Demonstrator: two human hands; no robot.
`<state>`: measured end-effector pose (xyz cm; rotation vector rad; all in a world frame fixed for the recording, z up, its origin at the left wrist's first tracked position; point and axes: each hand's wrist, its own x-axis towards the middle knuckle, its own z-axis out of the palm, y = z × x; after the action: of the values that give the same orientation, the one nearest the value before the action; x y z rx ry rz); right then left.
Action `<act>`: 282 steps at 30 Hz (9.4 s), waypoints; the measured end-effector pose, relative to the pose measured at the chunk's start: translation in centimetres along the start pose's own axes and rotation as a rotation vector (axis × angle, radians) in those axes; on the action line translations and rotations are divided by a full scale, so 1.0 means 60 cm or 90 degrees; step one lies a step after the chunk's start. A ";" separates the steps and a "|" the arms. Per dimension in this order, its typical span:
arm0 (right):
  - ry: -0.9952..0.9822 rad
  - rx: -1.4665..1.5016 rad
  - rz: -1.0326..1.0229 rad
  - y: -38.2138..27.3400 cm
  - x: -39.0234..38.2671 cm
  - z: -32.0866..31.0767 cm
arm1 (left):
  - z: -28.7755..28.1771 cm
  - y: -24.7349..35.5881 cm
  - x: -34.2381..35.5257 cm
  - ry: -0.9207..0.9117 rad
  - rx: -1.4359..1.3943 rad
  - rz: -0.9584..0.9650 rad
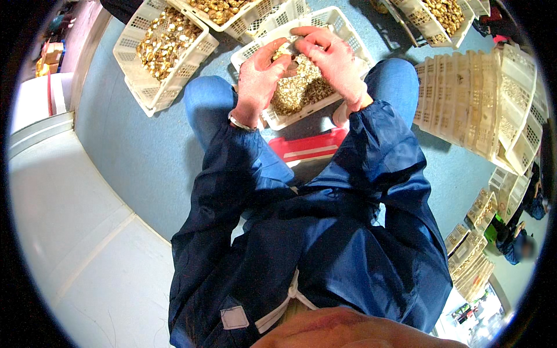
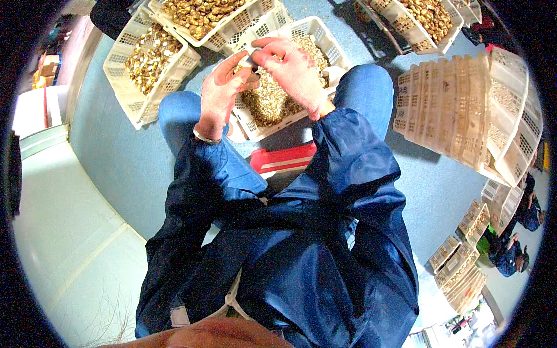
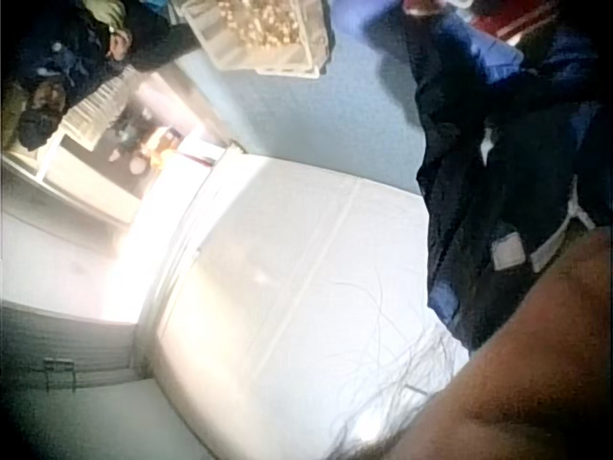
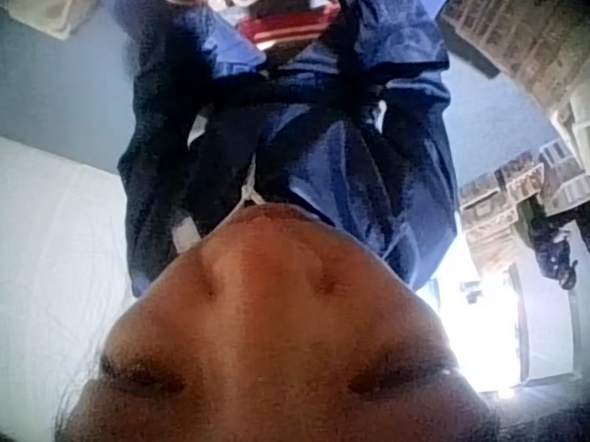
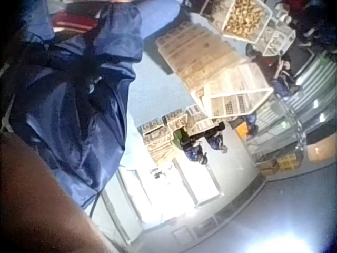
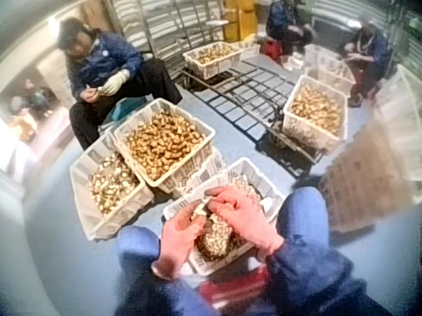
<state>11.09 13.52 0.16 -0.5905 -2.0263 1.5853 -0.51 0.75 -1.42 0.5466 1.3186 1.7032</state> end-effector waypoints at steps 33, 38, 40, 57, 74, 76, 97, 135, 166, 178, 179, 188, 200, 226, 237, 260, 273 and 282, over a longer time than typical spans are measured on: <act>0.020 -0.008 -0.016 0.000 -0.002 -0.003 | -0.007 -0.007 0.002 0.001 -0.077 -0.005; 0.035 0.024 0.014 -0.002 0.001 -0.005 | -0.006 -0.006 0.002 -0.004 -0.089 -0.004; 0.042 0.020 0.015 -0.003 0.003 -0.007 | -0.001 -0.006 0.006 0.013 -0.044 -0.017; 0.034 0.036 -0.006 0.011 0.009 -0.008 | -0.002 -0.008 0.003 0.018 0.012 0.019; 0.055 -0.133 -0.108 0.011 0.011 0.000 | 0.002 -0.002 -0.003 0.076 0.017 0.008; 0.098 -0.125 -0.066 0.011 0.013 -0.008 | 0.007 -0.001 -0.006 0.075 -0.010 0.009; 0.010 -0.056 -0.063 0.010 0.003 -0.002 | 0.004 -0.002 -0.004 0.081 -0.025 0.015; -0.018 0.067 0.060 0.010 0.002 -0.005 | -0.004 -0.014 0.001 -0.004 0.017 0.044; -0.045 -0.032 -0.056 0.013 0.010 -0.027 | -0.004 0.008 -0.002 -0.009 0.051 -0.077; -0.074 -0.032 -0.023 -0.006 0.005 -0.012 | -0.007 0.013 -0.010 0.008 0.027 -0.088; -0.067 -0.056 -0.027 -0.002 0.007 -0.014 | -0.006 0.013 -0.009 0.000 0.028 -0.090; -0.049 -0.135 -0.113 0.006 0.013 -0.015 | -0.010 0.004 -0.006 0.008 0.016 -0.081; -0.047 -0.034 -0.048 -0.002 0.007 -0.016 | -0.009 -0.003 -0.004 0.046 0.135 -0.052; -0.030 -0.098 -0.116 0.009 0.009 -0.007 | -0.021 -0.029 0.007 0.080 0.308 0.116; 0.021 -0.147 -0.131 0.013 0.009 0.001 | -0.001 -0.003 -0.002 0.122 0.545 0.272; -0.038 -0.031 0.021 -0.003 0.000 -0.002 | 0.001 0.003 -0.005 0.110 0.528 0.280; -0.005 -0.019 -0.011 -0.006 0.011 -0.013 | 0.001 0.002 -0.003 0.140 0.463 0.317; -0.040 0.095 0.052 -0.003 0.011 -0.019 | -0.012 -0.001 0.001 0.119 0.351 0.288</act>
<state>11.28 14.72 0.62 -0.5799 -1.9288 1.8066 -1.05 0.44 -1.74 1.0901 1.9292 1.7638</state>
